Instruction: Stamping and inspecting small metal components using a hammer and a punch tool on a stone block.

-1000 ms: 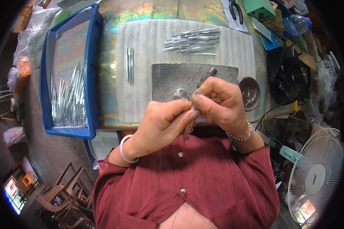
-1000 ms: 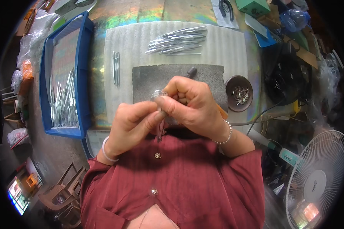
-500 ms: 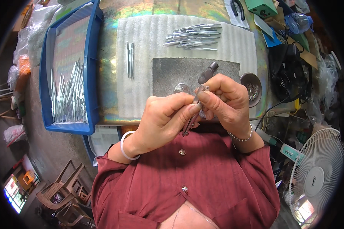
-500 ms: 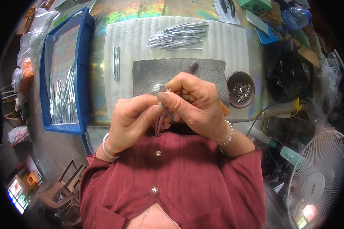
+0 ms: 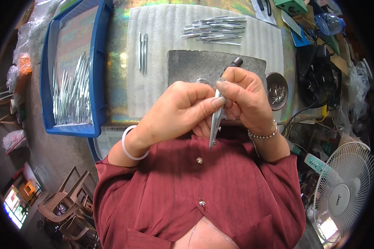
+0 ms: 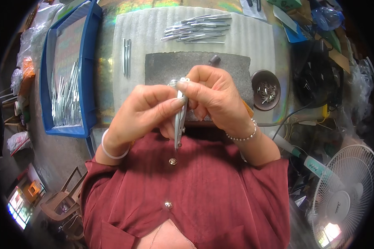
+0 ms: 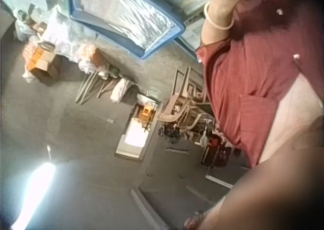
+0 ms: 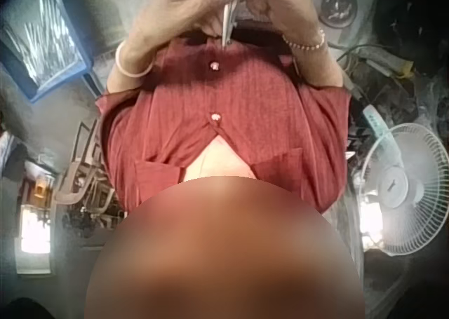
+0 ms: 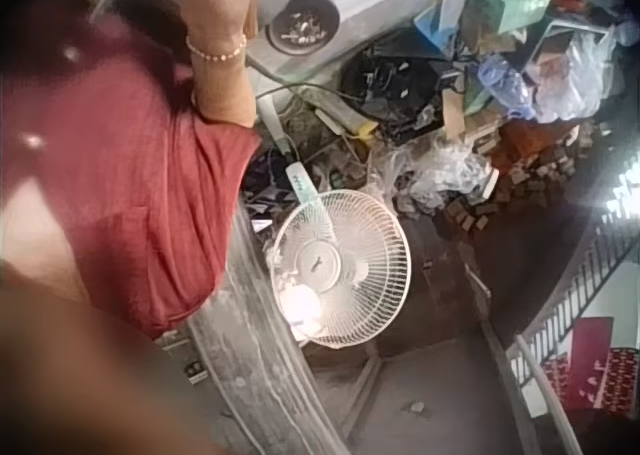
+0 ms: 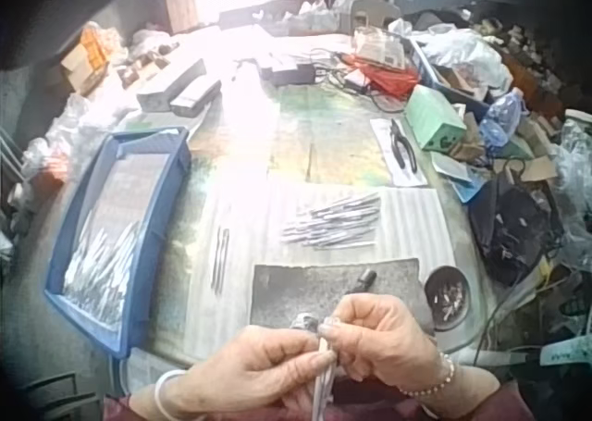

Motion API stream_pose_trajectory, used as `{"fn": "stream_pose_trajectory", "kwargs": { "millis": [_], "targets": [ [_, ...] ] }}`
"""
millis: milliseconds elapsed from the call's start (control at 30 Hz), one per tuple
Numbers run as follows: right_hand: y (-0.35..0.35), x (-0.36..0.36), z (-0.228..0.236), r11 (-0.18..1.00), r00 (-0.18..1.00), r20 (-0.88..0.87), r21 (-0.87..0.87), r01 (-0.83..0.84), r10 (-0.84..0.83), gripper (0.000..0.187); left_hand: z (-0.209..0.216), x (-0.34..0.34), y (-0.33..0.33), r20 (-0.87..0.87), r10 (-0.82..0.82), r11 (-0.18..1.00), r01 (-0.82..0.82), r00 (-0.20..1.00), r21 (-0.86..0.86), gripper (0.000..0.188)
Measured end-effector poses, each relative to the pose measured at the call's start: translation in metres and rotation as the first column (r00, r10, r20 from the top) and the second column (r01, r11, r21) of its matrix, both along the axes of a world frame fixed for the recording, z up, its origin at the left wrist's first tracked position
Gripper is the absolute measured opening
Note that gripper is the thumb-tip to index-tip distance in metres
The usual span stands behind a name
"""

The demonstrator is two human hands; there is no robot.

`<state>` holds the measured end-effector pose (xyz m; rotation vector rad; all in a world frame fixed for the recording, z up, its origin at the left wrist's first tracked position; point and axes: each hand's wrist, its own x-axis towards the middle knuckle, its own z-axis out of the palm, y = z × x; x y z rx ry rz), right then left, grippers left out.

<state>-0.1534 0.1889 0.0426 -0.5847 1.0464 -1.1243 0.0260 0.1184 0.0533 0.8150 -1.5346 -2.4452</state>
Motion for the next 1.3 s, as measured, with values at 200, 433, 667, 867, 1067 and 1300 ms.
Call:
{"fn": "stream_pose_trajectory", "kwargs": {
  "millis": [200, 433, 667, 867, 1067, 1300],
  "targets": [
    [-0.003, 0.0, -0.008, 0.994, 0.99, 0.129, 0.095, 0.049, -0.061, 0.018, -0.001, -0.007, -0.007, 0.011, 0.01, 0.993, -0.011, 1.0, 0.115, 0.023],
    [-0.001, 0.002, -0.012, 0.993, 0.99, 0.074, 0.03, 0.118, -0.12, 0.017, -0.002, -0.01, -0.013, 0.067, -0.078, 0.994, 0.073, 0.995, 0.079, 0.025],
    [0.0, 0.0, -0.013, 0.988, 0.984, 0.099, 0.049, 0.143, -0.147, 0.017, 0.001, -0.015, -0.018, 0.098, -0.113, 0.992, 0.106, 0.989, 0.07, 0.026],
    [0.0, -0.003, -0.017, 0.983, 0.976, 0.137, 0.092, 0.159, -0.171, 0.017, 0.0, -0.019, -0.02, 0.1, -0.107, 0.988, 0.095, 0.989, 0.124, 0.026],
    [0.003, -0.002, -0.018, 0.982, 0.975, 0.133, 0.086, 0.17, -0.181, 0.018, -0.002, -0.021, -0.017, 0.114, -0.113, 0.991, 0.104, 0.987, 0.081, 0.024],
    [0.002, -0.005, -0.016, 0.98, 0.975, 0.115, 0.073, 0.183, -0.19, 0.018, -0.003, -0.024, -0.018, 0.115, -0.123, 0.991, 0.116, 0.986, 0.067, 0.024]
  ]
}}
